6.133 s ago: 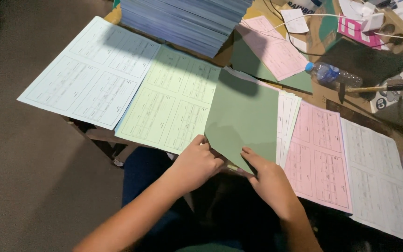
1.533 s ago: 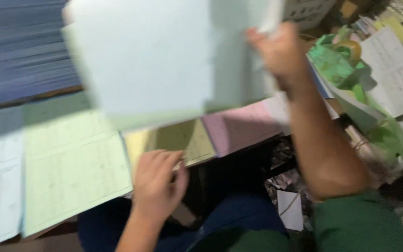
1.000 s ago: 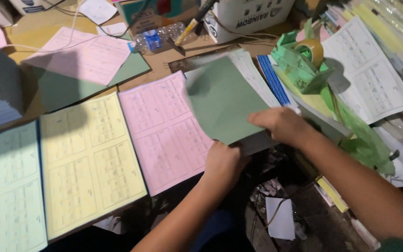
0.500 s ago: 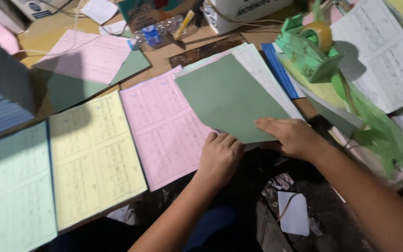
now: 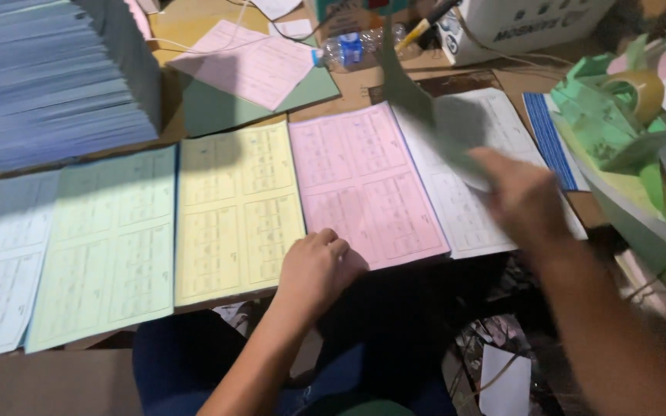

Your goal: Collating different colored paper forms from multiple piles into sets and stacking them on a table.

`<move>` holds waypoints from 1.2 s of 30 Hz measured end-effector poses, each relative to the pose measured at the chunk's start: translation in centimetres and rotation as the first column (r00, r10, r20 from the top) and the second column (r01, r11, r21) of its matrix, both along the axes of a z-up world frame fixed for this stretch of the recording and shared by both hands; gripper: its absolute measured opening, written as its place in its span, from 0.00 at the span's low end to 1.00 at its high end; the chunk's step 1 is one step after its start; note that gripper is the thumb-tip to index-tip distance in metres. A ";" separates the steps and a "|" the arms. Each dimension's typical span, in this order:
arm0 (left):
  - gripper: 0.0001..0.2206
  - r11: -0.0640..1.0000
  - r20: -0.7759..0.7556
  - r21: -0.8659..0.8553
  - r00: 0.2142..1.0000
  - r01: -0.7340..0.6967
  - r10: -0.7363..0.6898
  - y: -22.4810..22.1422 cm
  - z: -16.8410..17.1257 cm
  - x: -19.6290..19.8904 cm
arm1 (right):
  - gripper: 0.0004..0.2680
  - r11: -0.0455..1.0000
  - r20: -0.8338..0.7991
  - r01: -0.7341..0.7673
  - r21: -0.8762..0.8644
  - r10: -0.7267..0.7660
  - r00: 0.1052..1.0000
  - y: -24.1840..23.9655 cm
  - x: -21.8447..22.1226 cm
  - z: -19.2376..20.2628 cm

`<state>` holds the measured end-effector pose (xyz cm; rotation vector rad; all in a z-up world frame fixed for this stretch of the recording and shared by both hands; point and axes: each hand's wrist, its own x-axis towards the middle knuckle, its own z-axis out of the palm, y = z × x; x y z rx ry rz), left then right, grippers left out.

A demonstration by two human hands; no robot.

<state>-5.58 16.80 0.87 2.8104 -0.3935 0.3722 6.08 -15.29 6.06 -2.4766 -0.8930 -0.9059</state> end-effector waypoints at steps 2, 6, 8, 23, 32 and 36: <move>0.14 0.999 0.019 -0.030 0.999 0.044 -0.043 0.6 0.1 -0.3 | 0.08 0.996 0.100 -0.076 -0.035 0.080 0.992 4.6 0.0 -0.9; 0.10 0.997 0.057 0.064 0.997 0.044 -0.048 0.9 0.4 -0.9 | 0.19 0.955 -0.250 -0.198 -0.219 0.141 0.958 9.2 -1.5 -3.8; 0.08 0.995 0.102 0.091 0.993 0.043 -0.053 1.2 0.3 -1.3 | 0.24 0.937 -0.436 -0.210 -0.278 0.072 0.897 9.5 -2.8 -4.0; 0.08 0.979 0.530 -0.150 0.847 0.135 -0.036 3.2 0.5 -3.0 | 0.19 0.941 -0.295 -0.302 -0.153 0.248 0.923 6.4 -3.4 -10.6; 0.18 0.979 0.009 -0.006 0.979 -0.204 0.204 18.7 3.0 -6.8 | 0.17 0.987 -0.180 0.154 -0.032 -0.158 0.971 12.7 -4.6 4.7; 0.15 0.984 -0.210 0.021 0.962 -0.175 0.176 18.0 6.0 -8.8 | 0.23 0.998 -0.106 -0.051 -0.031 0.047 0.993 23.0 -6.9 5.5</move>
